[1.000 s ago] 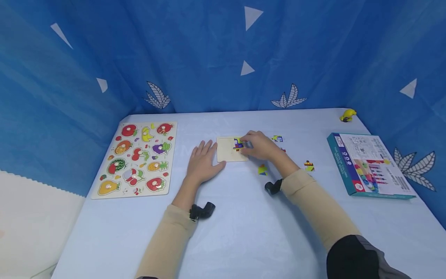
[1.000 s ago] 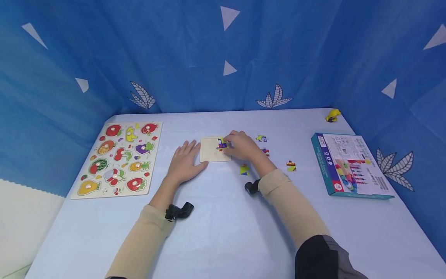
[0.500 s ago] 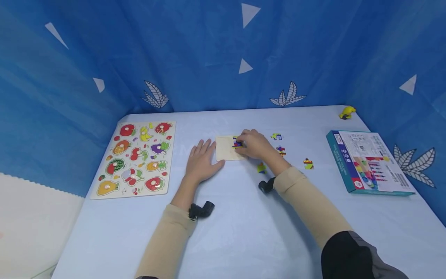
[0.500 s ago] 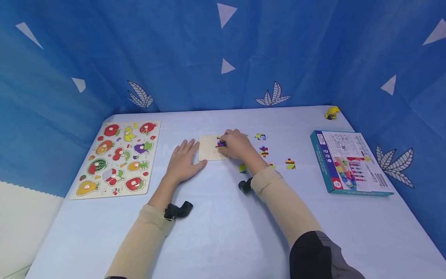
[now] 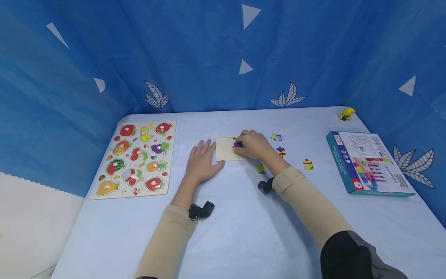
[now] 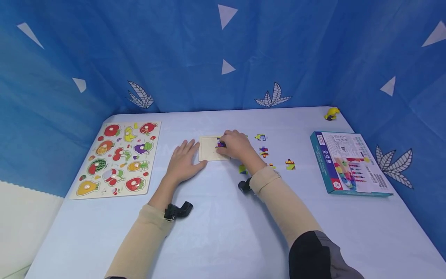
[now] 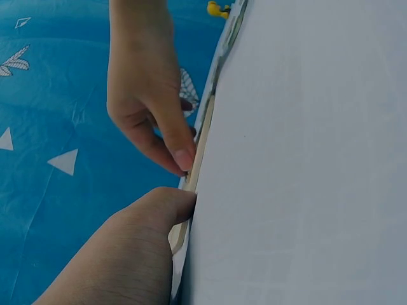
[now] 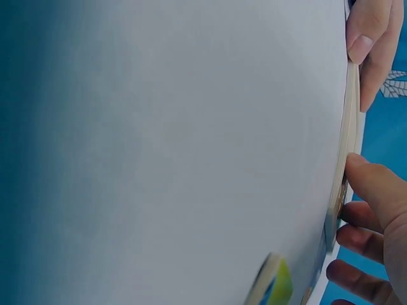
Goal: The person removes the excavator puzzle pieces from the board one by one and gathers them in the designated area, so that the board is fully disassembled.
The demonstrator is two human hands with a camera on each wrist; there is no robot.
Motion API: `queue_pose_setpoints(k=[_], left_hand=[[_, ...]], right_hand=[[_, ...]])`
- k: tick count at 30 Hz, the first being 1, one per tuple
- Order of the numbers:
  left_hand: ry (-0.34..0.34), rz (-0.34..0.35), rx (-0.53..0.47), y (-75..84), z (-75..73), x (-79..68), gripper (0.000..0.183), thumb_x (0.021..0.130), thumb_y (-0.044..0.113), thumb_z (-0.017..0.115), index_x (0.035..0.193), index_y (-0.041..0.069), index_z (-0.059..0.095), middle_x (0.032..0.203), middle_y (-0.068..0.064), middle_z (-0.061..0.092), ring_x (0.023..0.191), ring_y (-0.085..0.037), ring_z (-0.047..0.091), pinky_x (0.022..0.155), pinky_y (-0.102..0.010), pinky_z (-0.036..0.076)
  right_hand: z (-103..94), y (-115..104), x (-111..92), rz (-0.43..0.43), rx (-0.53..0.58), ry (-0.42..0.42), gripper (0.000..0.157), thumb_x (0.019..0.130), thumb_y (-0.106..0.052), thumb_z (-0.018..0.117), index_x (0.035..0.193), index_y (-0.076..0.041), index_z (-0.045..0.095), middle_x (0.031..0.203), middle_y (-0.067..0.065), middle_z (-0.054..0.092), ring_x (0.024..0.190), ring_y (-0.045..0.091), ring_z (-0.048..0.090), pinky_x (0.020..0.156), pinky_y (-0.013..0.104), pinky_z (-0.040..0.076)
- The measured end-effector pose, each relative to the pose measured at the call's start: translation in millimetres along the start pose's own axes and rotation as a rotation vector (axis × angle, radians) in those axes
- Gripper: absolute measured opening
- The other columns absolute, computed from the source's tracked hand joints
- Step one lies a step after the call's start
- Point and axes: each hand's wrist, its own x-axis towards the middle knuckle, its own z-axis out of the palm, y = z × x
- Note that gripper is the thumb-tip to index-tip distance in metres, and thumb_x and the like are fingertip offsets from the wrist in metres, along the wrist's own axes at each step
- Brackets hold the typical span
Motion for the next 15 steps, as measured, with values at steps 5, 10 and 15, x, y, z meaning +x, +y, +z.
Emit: queue_pose_setpoints(k=[5,10,15], left_hand=[[-0.002,-0.006,0.0,1.0,-0.4,-0.4,0.085,0.09,0.065,0.051,0.158,0.02,0.027,0.167,-0.003,0.019,0.157,-0.026,0.006,0.127,-0.05,0.006],[-0.004,-0.011,0.004,2.0,-1.1,-0.9,0.085,0.09,0.064,0.051,0.158,0.02,0.027,0.167,-0.003,0.019,0.157,-0.026,0.006,0.127,-0.05,0.006],[-0.003,-0.009,0.003,2.1,-1.2,-1.1,0.085,0.09,0.065,0.05,0.158,0.02,0.027,0.167,-0.003,0.019,0.157,-0.026,0.006,0.127,-0.05,0.007]], right_hand=[[-2.2,-2.0,0.7,0.004,-0.02,-0.001,0.046,0.089,-0.047,0.071,0.125,-0.018,0.07,0.127,0.005,0.065,0.118,0.027,0.057,0.107,0.048,0.046],[-2.9,-4.7,2.0,0.002,-0.043,-0.006,0.043,0.089,-0.043,0.072,0.123,-0.017,0.071,0.128,0.005,0.065,0.118,0.026,0.058,0.107,0.047,0.047],[-2.5,-6.3,3.3,-0.014,-0.066,-0.004,0.04,0.089,-0.039,0.07,0.122,-0.016,0.072,0.125,0.005,0.067,0.115,0.025,0.06,0.106,0.045,0.048]])
